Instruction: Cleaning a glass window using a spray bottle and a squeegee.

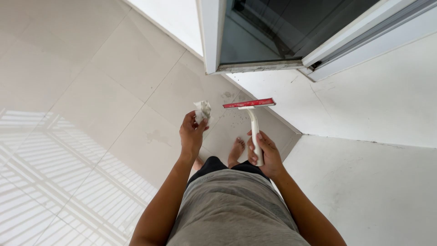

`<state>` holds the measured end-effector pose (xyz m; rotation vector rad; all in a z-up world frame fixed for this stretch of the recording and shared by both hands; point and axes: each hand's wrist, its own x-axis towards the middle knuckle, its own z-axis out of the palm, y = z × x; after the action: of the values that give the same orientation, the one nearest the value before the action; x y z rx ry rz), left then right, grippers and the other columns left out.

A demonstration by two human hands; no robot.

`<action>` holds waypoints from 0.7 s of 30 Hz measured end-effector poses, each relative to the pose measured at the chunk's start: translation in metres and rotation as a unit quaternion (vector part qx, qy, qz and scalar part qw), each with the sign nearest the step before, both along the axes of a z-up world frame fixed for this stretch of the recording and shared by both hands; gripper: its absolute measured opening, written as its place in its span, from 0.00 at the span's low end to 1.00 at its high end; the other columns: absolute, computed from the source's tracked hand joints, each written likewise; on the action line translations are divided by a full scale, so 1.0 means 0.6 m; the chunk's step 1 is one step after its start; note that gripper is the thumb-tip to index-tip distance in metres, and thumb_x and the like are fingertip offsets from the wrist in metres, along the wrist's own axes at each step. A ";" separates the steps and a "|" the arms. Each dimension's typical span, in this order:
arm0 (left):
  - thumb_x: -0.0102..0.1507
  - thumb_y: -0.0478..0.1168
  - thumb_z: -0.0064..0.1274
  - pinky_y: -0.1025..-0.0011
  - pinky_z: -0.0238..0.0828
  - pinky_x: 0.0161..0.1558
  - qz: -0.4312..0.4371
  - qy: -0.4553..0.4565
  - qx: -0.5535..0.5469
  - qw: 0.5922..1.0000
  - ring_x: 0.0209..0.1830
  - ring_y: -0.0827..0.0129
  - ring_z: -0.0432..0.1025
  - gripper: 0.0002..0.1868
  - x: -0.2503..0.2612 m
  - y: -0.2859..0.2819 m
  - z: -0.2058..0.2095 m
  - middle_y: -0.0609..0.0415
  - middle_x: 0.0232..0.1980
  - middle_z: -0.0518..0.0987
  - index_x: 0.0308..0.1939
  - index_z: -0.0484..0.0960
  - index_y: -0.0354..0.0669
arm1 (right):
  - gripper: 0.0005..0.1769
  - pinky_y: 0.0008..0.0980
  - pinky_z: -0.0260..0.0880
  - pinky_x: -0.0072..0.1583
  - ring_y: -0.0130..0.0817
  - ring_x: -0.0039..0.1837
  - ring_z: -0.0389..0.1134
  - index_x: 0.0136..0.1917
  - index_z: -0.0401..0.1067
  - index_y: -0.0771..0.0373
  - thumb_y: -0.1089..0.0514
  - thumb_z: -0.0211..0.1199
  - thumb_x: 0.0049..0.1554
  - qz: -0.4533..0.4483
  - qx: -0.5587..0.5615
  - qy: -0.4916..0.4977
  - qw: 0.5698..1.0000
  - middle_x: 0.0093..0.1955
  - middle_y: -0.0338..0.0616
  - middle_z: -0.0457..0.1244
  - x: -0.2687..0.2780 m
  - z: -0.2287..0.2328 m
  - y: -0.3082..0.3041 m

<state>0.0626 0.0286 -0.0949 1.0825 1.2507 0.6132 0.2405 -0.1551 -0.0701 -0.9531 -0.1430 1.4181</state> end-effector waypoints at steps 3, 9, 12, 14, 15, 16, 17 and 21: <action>0.65 0.39 0.57 0.75 0.80 0.45 0.010 0.029 0.029 0.999 0.38 0.74 0.78 0.15 0.001 0.004 -0.014 0.52 0.41 0.83 0.53 0.80 0.33 | 0.19 0.25 0.59 0.31 0.23 0.29 0.55 0.64 0.63 0.68 0.50 0.43 0.72 0.014 0.024 -0.010 1.000 0.38 0.40 0.56 -0.002 0.018 0.001; 0.65 0.37 0.59 0.77 0.76 0.43 0.032 0.025 0.061 0.997 0.36 0.77 0.78 0.13 0.003 0.001 -0.044 0.54 0.38 0.85 0.51 0.82 0.32 | 0.20 0.22 0.57 0.28 0.20 0.27 0.53 0.63 0.62 0.69 0.50 0.42 0.72 0.047 0.028 -0.032 0.998 0.36 0.39 0.55 -0.021 0.041 0.010; 0.65 0.36 0.58 0.78 0.78 0.43 0.040 -0.005 0.046 0.998 0.36 0.79 0.77 0.13 0.009 -0.005 -0.054 0.54 0.38 0.85 0.51 0.82 0.31 | 0.20 0.22 0.57 0.28 0.20 0.27 0.53 0.63 0.63 0.69 0.49 0.42 0.72 0.065 0.018 -0.058 0.996 0.36 0.39 0.56 -0.031 0.037 0.015; 0.65 0.35 0.58 0.78 0.79 0.44 0.042 -0.016 0.032 0.998 0.36 0.80 0.77 0.13 0.011 -0.010 -0.061 0.54 0.38 0.85 0.52 0.82 0.31 | 0.20 0.22 0.57 0.28 0.19 0.27 0.53 0.62 0.63 0.69 0.49 0.42 0.72 0.074 0.011 -0.070 0.995 0.35 0.39 0.56 -0.040 0.032 0.017; 0.65 0.34 0.57 0.78 0.80 0.45 0.052 -0.044 0.016 0.998 0.37 0.81 0.78 0.14 0.012 -0.010 -0.068 0.55 0.39 0.85 0.52 0.82 0.30 | 0.20 0.22 0.57 0.28 0.19 0.27 0.53 0.62 0.64 0.68 0.50 0.43 0.71 0.080 0.005 -0.091 0.993 0.35 0.38 0.56 -0.043 0.029 0.020; 0.65 0.34 0.55 0.78 0.82 0.46 0.063 -0.071 0.000 0.995 0.38 0.82 0.78 0.14 0.014 -0.011 -0.074 0.56 0.39 0.85 0.53 0.81 0.29 | 0.19 0.22 0.57 0.28 0.19 0.27 0.54 0.62 0.64 0.67 0.50 0.44 0.71 0.087 -0.001 -0.112 0.990 0.35 0.38 0.57 -0.047 0.026 0.022; 0.65 0.34 0.55 0.78 0.82 0.46 0.064 -0.071 -0.002 0.995 0.38 0.82 0.78 0.14 0.010 -0.010 -0.080 0.56 0.39 0.85 0.53 0.81 0.29 | 0.19 0.22 0.57 0.28 0.19 0.27 0.54 0.62 0.64 0.67 0.50 0.44 0.71 0.088 -0.003 -0.112 0.990 0.35 0.38 0.57 -0.051 0.026 0.024; 0.65 0.32 0.55 0.77 0.83 0.48 0.067 -0.067 -0.009 0.995 0.36 0.82 0.77 0.14 -0.001 -0.009 -0.086 0.57 0.35 0.83 0.53 0.81 0.28 | 0.19 0.22 0.57 0.28 0.19 0.26 0.54 0.62 0.65 0.67 0.50 0.45 0.70 0.129 -0.045 -0.206 0.969 0.35 0.37 0.57 -0.065 0.021 0.030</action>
<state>0.0619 0.0235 -0.1468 0.9318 1.2167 0.7624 0.2017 -0.1372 -0.0572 -1.3353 -0.5325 1.4540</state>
